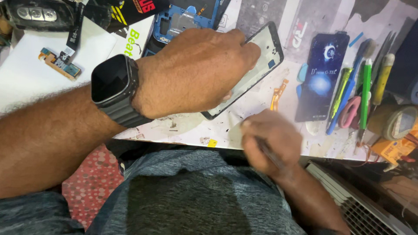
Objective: The person uses a metal spudger to carefully pry and separate the screen assembly from the smartphone frame. They work along the edges to release adhesive and disconnect internal components, then set the screen aside on the workbench.
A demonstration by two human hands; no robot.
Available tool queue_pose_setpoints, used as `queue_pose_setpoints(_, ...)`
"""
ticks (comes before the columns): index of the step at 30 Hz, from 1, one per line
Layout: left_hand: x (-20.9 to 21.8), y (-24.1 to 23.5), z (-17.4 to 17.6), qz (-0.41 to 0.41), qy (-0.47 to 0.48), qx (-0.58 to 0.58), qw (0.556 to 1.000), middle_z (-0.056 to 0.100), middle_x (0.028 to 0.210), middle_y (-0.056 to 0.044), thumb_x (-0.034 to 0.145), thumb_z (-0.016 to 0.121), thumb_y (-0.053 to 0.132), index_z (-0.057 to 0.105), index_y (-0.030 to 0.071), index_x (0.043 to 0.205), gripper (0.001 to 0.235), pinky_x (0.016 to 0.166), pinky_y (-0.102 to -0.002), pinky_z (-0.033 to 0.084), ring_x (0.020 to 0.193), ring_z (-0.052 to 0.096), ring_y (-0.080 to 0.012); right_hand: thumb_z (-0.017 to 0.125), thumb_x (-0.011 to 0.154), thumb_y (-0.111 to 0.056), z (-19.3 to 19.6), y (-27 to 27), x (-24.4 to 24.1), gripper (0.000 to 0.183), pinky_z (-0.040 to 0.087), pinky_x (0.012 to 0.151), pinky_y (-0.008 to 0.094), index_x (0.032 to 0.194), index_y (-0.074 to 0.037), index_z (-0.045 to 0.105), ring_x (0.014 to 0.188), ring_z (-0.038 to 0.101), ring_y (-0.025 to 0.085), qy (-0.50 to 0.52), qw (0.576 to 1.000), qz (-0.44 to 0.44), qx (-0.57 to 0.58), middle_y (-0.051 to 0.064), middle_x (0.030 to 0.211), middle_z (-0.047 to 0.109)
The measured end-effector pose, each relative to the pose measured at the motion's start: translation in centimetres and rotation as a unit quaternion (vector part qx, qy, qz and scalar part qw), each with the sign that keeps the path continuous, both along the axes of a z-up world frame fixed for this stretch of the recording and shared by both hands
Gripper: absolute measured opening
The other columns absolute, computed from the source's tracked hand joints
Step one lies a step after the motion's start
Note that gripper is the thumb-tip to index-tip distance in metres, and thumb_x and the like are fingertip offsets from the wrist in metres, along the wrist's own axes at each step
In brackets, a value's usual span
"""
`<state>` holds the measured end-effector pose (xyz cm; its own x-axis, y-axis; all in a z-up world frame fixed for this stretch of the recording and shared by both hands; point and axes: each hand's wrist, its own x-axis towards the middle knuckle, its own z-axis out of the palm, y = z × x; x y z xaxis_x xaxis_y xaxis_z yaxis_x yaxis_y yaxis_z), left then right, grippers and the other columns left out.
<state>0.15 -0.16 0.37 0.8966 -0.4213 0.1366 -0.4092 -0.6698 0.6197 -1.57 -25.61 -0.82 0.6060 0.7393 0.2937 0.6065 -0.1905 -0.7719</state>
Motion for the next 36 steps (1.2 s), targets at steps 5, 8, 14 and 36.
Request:
queue_pose_setpoints(5, 0.2, 0.1, 0.3, 0.0, 0.004, -0.007, 1.0, 0.062, 0.091, -0.021, 0.081, 0.072, 0.0, 0.062, -0.006, 0.099, 0.022, 0.056, -0.047, 0.053, 0.072, 0.067, -0.0374, 0.064, 0.084, 0.011, -0.5, -0.3, 0.6, 0.019, 0.053, 0.059, 0.031, 0.101, 0.003, 0.067, 0.069, 0.068, 0.021, 0.026, 0.999, -0.036, 0.014, 0.016, 0.089, 0.071)
queue_pose_setpoints(8, 0.2, 0.0, 0.7, -0.004, 0.037, -0.012, 0.999, 0.062, 0.088, -0.021, 0.078, 0.074, 0.006, 0.061, -0.007, 0.1, 0.029, 0.054, -0.046, 0.053, 0.069, 0.066, -0.0356, 0.066, 0.087, 0.009, -0.4, -0.6, 1.2, 0.017, 0.055, 0.064, 0.034, 0.103, 0.003, 0.066, 0.075, 0.071, 0.023, 0.007, 1.0, -0.016, 0.012, 0.014, 0.092, 0.071)
queue_pose_setpoints(14, 0.4, -0.2, 1.1, -0.009, 0.083, 0.008, 0.997, 0.062, 0.089, -0.02, 0.079, 0.068, -0.001, 0.06, -0.006, 0.103, 0.026, 0.057, -0.046, 0.053, 0.071, 0.066, -0.0355, 0.066, 0.089, 0.007, -0.6, -1.7, 2.1, 0.015, 0.053, 0.065, 0.033, 0.103, 0.001, 0.067, 0.077, 0.069, 0.023, 0.008, 0.999, -0.032, -0.01, 0.014, 0.093, 0.071)
queue_pose_setpoints(36, 0.7, -0.3, 2.0, -0.009, 0.091, -0.02, 0.996, 0.065, 0.099, -0.018, 0.075, 0.079, 0.008, 0.064, -0.002, 0.11, 0.039, 0.065, -0.048, 0.054, 0.078, 0.068, -0.0374, 0.065, 0.095, 0.004, -1.1, -3.1, 4.4, 0.008, 0.051, 0.061, 0.03, 0.089, -0.001, 0.066, 0.067, 0.065, 0.019, 0.12, 0.981, -0.117, -0.095, 0.011, 0.078, 0.067)
